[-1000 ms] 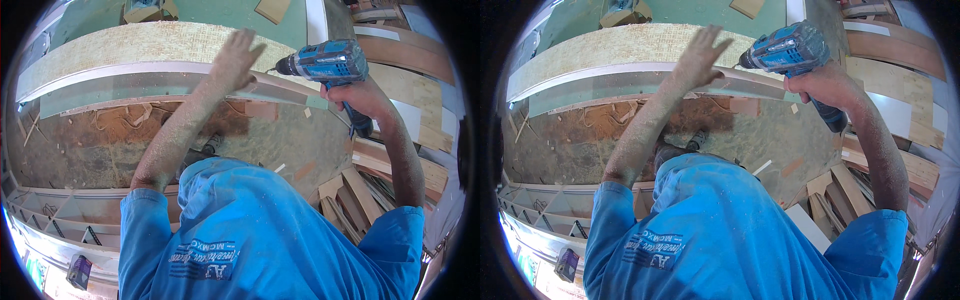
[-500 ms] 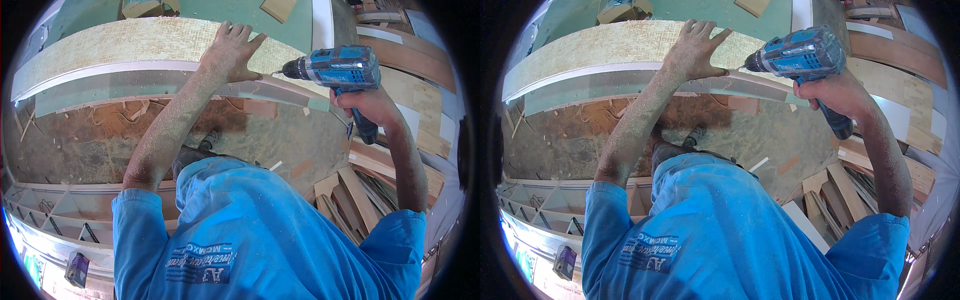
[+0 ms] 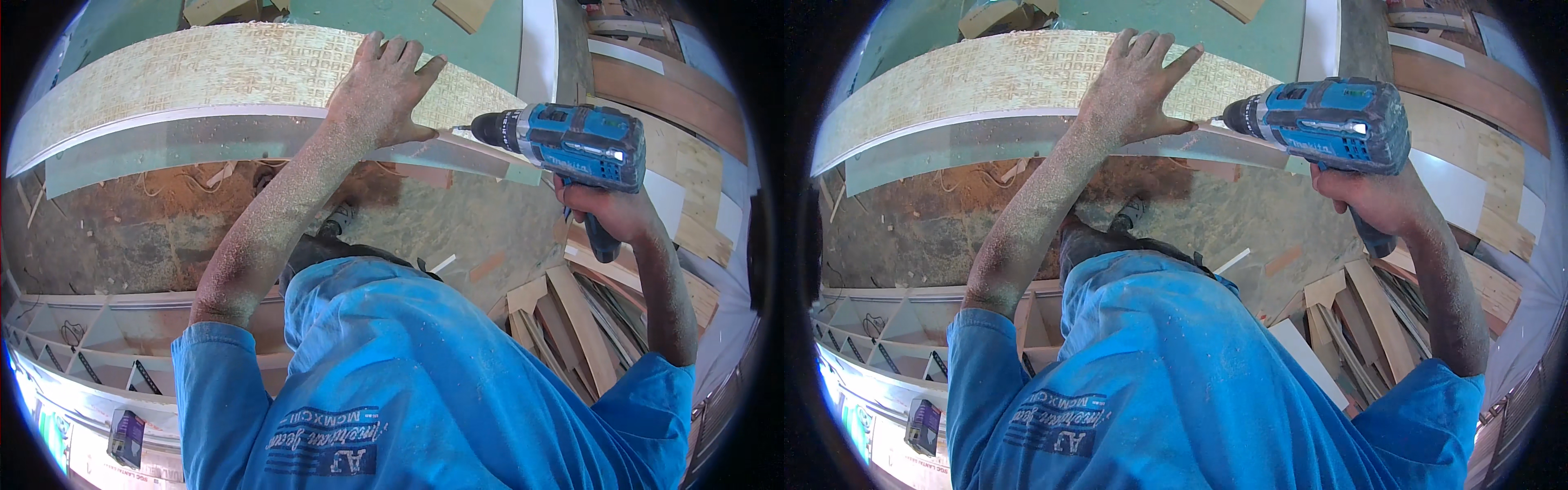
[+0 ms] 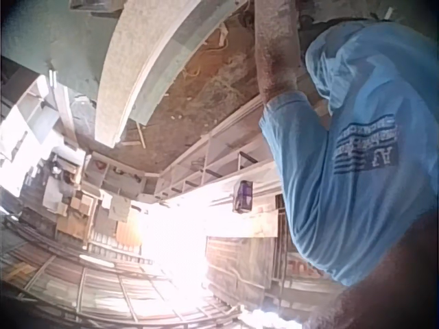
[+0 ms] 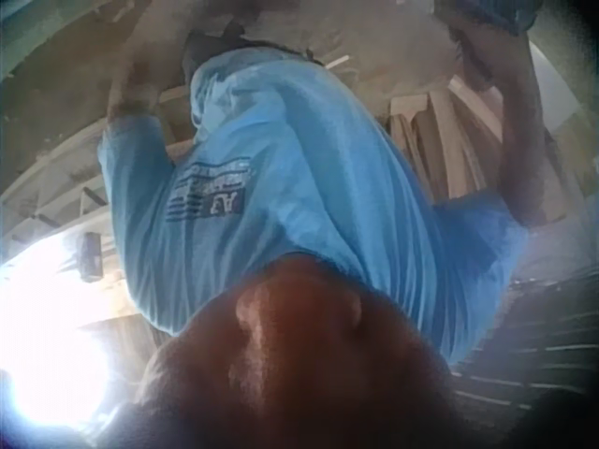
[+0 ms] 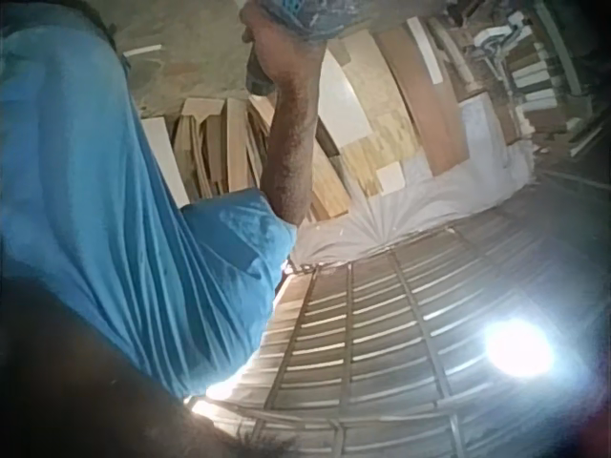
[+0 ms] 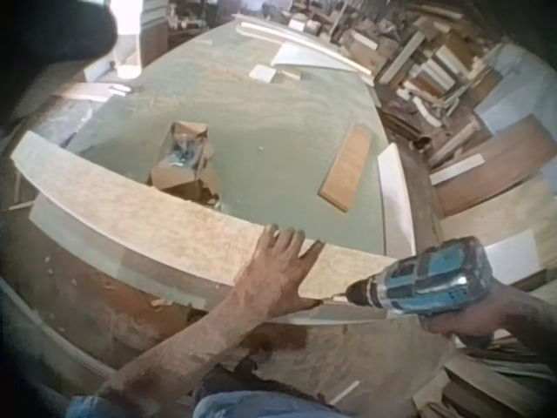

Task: The person is using a power drill to drive screws into wooden boards to join them together into a frame structure on a work table.

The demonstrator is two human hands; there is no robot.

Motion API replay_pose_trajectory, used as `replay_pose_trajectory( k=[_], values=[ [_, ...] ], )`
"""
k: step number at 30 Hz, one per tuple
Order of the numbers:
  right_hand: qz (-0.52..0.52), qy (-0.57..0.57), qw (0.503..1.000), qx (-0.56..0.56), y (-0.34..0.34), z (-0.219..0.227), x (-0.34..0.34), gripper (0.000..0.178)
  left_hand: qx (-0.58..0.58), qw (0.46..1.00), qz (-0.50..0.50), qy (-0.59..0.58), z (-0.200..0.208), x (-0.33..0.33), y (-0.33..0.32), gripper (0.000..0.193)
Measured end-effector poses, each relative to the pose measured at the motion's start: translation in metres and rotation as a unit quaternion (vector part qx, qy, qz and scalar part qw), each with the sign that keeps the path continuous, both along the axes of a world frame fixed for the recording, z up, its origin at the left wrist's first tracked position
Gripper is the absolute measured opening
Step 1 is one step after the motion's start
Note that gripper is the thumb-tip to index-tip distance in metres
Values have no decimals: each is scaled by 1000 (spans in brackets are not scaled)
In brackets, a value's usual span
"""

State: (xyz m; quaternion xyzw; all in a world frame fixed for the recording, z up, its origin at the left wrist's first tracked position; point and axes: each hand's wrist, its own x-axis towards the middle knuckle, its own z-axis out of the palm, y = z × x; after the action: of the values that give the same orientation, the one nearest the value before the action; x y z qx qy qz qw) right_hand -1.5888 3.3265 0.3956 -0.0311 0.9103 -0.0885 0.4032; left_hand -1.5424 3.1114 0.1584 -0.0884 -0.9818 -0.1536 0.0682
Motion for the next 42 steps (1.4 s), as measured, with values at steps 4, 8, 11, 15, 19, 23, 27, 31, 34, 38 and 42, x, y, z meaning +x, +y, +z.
replay_pose_trajectory(
  k=[4,8,11,15,19,23,27,31,34,38,42],
  values=[
    [-10,8,1000,3,-4,0,0,15,-11,1000,1,12,-2,0,0,103],
    [3,2,1000,18,-5,-1,-4,16,-6,1000,-6,18,-3,-1,0,102],
    [4,2,1000,14,-4,-2,-6,15,-25,999,2,28,-5,0,2,101],
    [23,-8,1000,3,-2,-4,-11,15,-28,994,21,103,-11,-1,2,98],
    [50,8,999,-11,4,-8,-12,14,-19,998,8,55,-4,-2,2,98],
    [72,5,997,6,1,-8,-15,17,-4,1000,1,16,-1,-1,1,100],
    [115,23,993,-14,8,-11,-18,21,2,1000,2,21,-2,-2,1,100],
    [186,30,982,0,17,-12,-21,30,-6,1000,-2,-2,1,-3,0,100],
    [214,30,976,27,17,-11,-20,34,-11,1000,-4,-16,2,-3,0,101],
    [273,85,958,-10,22,-13,-17,36,-18,1000,-4,-19,4,-2,0,102],
    [212,56,976,-2,16,-14,-16,37,-19,999,-4,-30,6,-1,3,103]
  ],
)
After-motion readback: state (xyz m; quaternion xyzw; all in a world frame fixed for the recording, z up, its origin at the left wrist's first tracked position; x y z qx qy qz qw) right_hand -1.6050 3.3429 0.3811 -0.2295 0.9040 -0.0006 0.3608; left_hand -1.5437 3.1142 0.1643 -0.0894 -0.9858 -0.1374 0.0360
